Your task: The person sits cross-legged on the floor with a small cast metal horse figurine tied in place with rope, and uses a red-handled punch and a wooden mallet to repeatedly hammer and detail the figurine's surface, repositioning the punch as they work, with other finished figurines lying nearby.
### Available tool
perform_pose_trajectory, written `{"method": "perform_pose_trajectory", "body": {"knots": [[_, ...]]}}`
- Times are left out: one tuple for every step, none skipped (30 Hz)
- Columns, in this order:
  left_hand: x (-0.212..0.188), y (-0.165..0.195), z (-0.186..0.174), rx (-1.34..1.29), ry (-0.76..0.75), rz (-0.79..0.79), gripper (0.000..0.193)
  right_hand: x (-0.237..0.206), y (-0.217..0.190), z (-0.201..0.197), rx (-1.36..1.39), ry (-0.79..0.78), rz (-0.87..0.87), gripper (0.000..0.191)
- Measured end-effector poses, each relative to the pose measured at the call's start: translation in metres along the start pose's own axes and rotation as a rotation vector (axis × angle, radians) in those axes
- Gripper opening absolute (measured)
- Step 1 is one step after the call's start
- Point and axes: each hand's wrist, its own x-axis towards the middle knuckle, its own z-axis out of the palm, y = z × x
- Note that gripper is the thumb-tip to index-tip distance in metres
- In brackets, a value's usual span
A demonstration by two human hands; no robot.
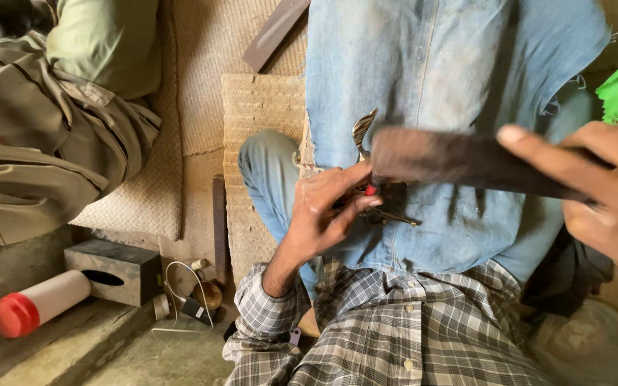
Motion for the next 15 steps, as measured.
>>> {"method": "perform_pose_trajectory", "body": {"knots": [[0.0,0.0,0.0,-0.019,0.001,0.004,0.05,0.0,0.005,-0.001,-0.083,-0.023,-0.114,0.061],[-0.001,0.0,0.0,0.006,-0.005,-0.013,0.051,-0.001,0.007,-0.001,-0.066,-0.043,-0.135,0.053],[-0.001,0.0,0.0,0.033,-0.007,-0.03,0.052,-0.001,0.011,0.0,-0.05,-0.061,-0.16,0.046],[-0.001,0.0,0.0,0.06,-0.01,-0.047,0.053,-0.003,0.014,0.002,-0.033,-0.079,-0.184,0.038],[-0.001,0.0,0.0,0.037,-0.01,-0.036,0.052,-0.005,0.016,0.004,-0.015,-0.098,-0.207,0.03],[-0.001,-0.001,0.0,0.014,-0.01,-0.02,0.051,-0.007,0.018,0.006,-0.028,-0.113,-0.216,0.026],[-0.001,-0.001,0.001,-0.011,-0.013,-0.006,0.05,-0.009,0.019,0.008,-0.04,-0.128,-0.225,0.022],[-0.001,-0.001,0.002,0.003,-0.015,-0.022,0.05,-0.011,0.019,0.008,-0.04,-0.134,-0.224,0.025],[0.001,-0.001,0.003,0.02,-0.016,-0.036,0.049,-0.013,0.017,0.01,-0.045,-0.137,-0.211,0.029],[0.001,-0.001,0.004,0.038,-0.017,-0.05,0.049,-0.014,0.014,0.01,-0.033,-0.118,-0.154,0.032],[0.001,-0.001,0.003,-0.054,0.003,-0.052,0.046,-0.014,0.009,0.01,-0.009,-0.089,-0.088,0.036],[0.001,0.0,0.003,-0.15,0.022,-0.054,0.043,-0.013,0.005,0.01,0.05,-0.039,0.029,0.039],[0.001,0.001,0.003,-0.249,0.039,-0.057,0.039,-0.012,-0.004,0.011,0.157,0.042,0.184,0.043],[0.0,0.001,0.003,-0.25,0.044,-0.041,0.04,-0.01,-0.012,0.011,0.265,0.13,0.336,0.046],[0.0,0.001,0.003,-0.249,0.05,-0.026,0.041,-0.005,-0.017,0.011,0.349,0.209,0.459,0.05]]}}
